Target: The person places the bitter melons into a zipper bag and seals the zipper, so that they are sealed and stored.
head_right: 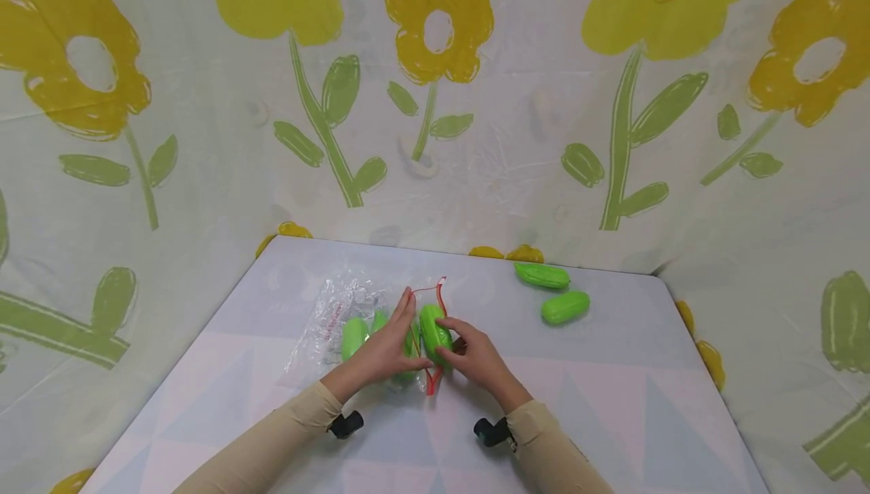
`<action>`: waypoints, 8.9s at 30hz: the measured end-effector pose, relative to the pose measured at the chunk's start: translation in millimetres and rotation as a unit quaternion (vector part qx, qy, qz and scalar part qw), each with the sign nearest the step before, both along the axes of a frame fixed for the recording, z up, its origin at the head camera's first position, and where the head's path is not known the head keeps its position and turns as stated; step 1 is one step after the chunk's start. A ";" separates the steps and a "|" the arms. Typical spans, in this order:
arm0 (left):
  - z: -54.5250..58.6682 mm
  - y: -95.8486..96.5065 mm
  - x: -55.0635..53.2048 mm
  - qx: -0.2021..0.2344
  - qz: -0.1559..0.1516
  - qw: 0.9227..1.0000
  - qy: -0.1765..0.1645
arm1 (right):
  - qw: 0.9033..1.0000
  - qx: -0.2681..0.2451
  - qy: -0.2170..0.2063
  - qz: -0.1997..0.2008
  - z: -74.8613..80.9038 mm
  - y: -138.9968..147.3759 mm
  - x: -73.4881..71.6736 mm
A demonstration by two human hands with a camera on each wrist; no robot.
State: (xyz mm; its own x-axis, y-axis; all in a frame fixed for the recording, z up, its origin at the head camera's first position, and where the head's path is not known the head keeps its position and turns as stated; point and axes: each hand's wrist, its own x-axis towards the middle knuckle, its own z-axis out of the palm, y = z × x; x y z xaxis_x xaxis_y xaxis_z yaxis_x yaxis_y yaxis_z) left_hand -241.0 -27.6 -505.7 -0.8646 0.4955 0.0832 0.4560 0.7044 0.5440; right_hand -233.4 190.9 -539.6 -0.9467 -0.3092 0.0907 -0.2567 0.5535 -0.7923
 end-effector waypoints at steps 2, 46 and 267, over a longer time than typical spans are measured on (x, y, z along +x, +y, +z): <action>0.1 0.2 0.2 0.002 0.000 1.000 -0.002 | 1.000 0.003 -0.004 -0.002 -0.6 -2.0 -0.4; 4.2 0.9 4.5 0.016 -0.005 1.000 -0.016 | 1.000 0.018 -0.020 -0.006 -5.9 -15.4 -4.0; 2.7 2.9 4.4 0.004 0.002 1.000 -0.011 | 0.999 -0.015 0.039 -0.001 -10.1 33.0 14.9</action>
State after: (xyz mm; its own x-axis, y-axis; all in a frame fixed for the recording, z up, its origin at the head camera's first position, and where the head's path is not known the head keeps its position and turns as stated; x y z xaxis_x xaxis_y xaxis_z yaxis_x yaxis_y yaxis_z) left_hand -236.5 -24.7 -503.0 -0.8680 0.4919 0.0674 0.4410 0.7015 0.5599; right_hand -218.4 223.8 -549.7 -0.9366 -0.3041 0.1740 -0.3181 0.5297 -0.7863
